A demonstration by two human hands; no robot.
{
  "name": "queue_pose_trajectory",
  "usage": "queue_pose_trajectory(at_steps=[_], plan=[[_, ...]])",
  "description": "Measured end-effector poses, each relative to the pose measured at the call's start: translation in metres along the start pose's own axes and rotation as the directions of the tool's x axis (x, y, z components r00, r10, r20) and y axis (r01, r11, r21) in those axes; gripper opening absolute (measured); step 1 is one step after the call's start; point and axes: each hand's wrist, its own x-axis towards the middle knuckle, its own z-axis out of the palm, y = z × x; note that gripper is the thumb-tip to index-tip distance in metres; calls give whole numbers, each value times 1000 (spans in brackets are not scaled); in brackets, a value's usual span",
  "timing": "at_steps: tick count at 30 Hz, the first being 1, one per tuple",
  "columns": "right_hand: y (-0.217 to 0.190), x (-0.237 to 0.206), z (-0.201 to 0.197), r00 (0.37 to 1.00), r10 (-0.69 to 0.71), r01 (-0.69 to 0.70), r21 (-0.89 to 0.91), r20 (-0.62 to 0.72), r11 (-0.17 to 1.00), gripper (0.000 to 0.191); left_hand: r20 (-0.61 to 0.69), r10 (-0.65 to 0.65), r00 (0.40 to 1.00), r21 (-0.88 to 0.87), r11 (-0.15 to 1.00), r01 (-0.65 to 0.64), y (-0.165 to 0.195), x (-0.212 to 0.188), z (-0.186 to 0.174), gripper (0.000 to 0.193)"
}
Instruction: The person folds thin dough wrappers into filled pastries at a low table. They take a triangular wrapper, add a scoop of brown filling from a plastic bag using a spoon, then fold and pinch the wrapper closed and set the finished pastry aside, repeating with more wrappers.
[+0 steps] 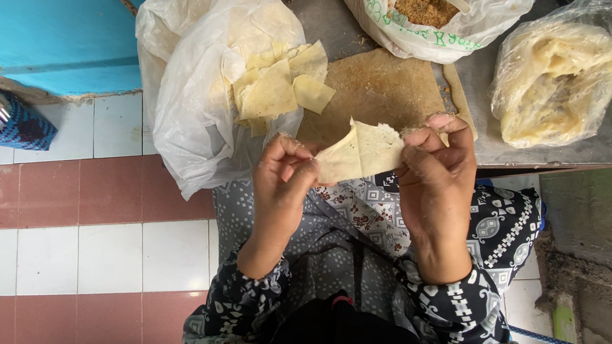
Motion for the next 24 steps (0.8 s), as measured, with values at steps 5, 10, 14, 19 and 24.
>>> queue_pose_trajectory(at_steps=[5, 10, 14, 19, 24], plan=[[-8, 11, -5, 993, 118, -121, 192, 28, 974, 31, -80, -33, 996, -153, 988, 20, -3, 8, -22, 17], [-23, 20, -6, 980, -196, 193, 65, 32, 979, 22, -160, 188, 969, 155, 974, -163, 26, 22, -23, 18], [-37, 41, -5, 975, -168, 177, -51, 145, 983, 22, 166, 490, 856, 959, 122, -256, 72, 42, -17, 32], [-39, 60, 0, 913, 78, -31, -122, 401, 992, 23, 430, 353, 831, 846, 163, -507, 78, 64, 19, 65], [-42, 64, 1, 869, 206, -75, -292, 450, 954, 40, 494, -293, 818, 572, 819, -52, 50, 85, 30, 48]])
